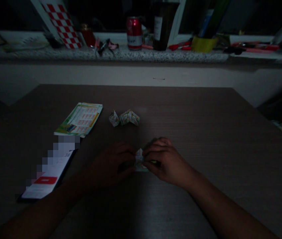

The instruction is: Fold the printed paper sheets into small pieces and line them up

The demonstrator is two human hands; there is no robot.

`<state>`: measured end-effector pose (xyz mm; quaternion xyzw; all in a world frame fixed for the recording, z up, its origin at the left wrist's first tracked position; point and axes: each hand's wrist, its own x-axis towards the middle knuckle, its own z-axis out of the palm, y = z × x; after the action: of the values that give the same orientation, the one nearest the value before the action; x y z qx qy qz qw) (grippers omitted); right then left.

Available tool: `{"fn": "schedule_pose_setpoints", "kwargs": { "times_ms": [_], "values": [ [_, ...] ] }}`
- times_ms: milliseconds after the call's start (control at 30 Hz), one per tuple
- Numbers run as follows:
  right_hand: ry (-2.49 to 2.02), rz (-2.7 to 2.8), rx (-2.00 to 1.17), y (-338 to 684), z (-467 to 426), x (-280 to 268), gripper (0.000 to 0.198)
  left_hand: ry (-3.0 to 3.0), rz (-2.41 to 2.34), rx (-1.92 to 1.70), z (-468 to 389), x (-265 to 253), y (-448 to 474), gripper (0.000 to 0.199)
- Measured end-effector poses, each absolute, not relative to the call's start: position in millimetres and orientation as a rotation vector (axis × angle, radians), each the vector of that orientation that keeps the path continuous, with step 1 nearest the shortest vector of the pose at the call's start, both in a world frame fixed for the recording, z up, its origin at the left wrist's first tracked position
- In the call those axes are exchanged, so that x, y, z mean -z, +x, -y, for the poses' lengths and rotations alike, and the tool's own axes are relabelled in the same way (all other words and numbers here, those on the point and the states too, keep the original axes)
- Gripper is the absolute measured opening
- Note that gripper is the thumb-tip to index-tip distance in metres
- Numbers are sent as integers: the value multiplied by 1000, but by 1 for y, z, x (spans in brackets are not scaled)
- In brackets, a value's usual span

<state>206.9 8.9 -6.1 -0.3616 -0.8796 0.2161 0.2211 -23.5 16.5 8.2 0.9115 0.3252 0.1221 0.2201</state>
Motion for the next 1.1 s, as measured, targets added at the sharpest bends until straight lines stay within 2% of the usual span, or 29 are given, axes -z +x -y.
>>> {"fn": "schedule_pose_setpoints", "kwargs": {
  "times_ms": [1100],
  "values": [
    [-1056, 2274, -578, 200, -11, 15, 7, 2408, -1212, -433, -15, 9, -5, 5]
  ]
}}
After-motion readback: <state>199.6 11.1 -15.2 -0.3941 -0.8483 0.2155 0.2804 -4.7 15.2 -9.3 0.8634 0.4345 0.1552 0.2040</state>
